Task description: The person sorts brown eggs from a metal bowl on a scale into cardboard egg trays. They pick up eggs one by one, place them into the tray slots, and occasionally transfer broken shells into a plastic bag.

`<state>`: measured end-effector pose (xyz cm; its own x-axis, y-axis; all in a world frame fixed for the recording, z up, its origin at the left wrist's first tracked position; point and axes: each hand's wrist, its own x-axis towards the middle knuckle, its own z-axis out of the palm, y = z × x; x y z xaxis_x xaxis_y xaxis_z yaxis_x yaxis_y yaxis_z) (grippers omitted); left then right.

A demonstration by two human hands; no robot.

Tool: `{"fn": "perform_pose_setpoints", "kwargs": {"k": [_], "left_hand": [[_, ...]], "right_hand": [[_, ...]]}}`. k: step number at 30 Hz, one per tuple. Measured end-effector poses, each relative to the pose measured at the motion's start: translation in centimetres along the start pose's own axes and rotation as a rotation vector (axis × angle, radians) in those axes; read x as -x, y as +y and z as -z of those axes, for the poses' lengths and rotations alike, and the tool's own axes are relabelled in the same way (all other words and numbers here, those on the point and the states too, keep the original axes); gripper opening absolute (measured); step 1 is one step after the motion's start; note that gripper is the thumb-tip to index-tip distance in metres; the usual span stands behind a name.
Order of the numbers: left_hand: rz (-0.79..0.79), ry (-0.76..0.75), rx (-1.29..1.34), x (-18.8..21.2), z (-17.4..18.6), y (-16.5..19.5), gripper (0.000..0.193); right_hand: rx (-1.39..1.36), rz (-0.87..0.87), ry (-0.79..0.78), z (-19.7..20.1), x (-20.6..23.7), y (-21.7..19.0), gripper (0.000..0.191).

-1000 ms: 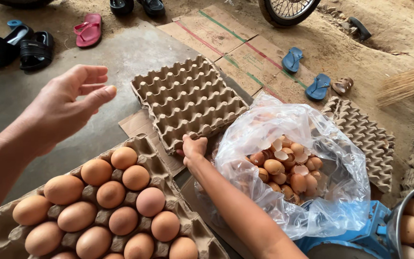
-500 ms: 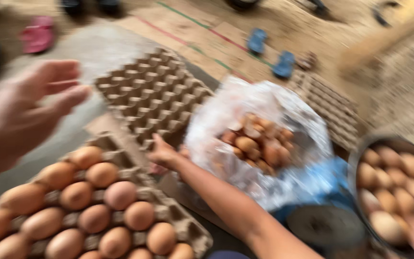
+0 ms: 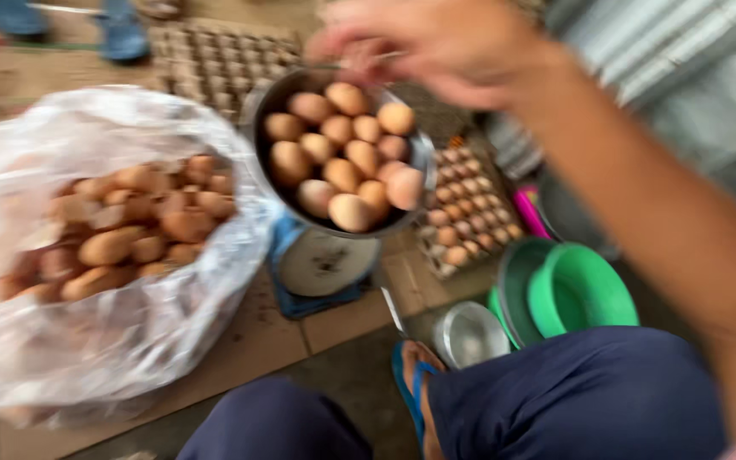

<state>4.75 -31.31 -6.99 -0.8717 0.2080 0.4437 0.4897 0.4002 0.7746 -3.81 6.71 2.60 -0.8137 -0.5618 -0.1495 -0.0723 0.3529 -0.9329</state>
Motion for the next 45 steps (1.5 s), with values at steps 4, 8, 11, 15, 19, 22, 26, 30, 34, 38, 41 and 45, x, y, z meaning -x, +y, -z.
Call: {"fn": "perform_pose_setpoints", "kwargs": {"k": [4, 8, 11, 15, 19, 22, 26, 30, 34, 38, 41, 45], "left_hand": [[-0.274, -0.160, 0.066, -4.8, -7.4, 5.9, 0.049], [-0.475, -0.199, 0.035, -7.1, -15.2, 12.3, 0.050], [-0.542, -0.161, -0.049, -5.8, -19.2, 15.6, 0.055], [-0.425, -0.155, -0.068, -2.8, -21.0, 17.4, 0.061], [-0.335, -0.159, -0.149, -0.7, -21.6, 17.0, 0.066], [-0.183, -0.209, -0.199, 0.3, -22.0, 15.8, 0.069], [-0.221, -0.207, -0.291, 1.1, -22.7, 14.3, 0.073], [-0.132, -0.225, -0.255, 1.3, -22.2, 13.6, 0.075], [-0.172, -0.150, -0.336, 1.0, -21.7, 13.5, 0.069], [-0.121, -0.114, -0.255, 0.7, -21.3, 13.6, 0.070], [-0.146, -0.002, -0.273, 0.2, -20.7, 13.4, 0.064], [-0.015, 0.128, -0.408, -0.8, -20.3, 12.6, 0.064]], "right_hand": [[0.085, -0.115, 0.502, 9.3, 13.6, 8.1, 0.040], [0.061, -0.400, 0.829, 10.2, 19.8, 26.0, 0.017], [0.383, -0.459, 0.847, 6.6, 19.7, 39.2, 0.019], [1.036, -0.608, 0.892, 2.3, 18.1, 46.5, 0.042], [1.166, -0.691, 0.922, 0.1, 17.6, 47.6, 0.068], [1.110, -0.608, 1.019, 0.1, 17.8, 47.9, 0.064], [0.952, -0.553, 1.096, 0.5, 17.9, 49.8, 0.052], [0.524, -0.264, 1.405, 1.3, 18.1, 50.6, 0.044], [-1.022, -0.082, 1.414, 3.4, 18.0, 49.3, 0.027], [-0.983, -0.203, 1.325, 5.2, 16.9, 48.8, 0.023], [-0.189, -0.334, 1.274, 5.3, 15.2, 49.7, 0.030], [0.865, -0.212, 1.120, 4.1, 13.0, 51.0, 0.041]]}}
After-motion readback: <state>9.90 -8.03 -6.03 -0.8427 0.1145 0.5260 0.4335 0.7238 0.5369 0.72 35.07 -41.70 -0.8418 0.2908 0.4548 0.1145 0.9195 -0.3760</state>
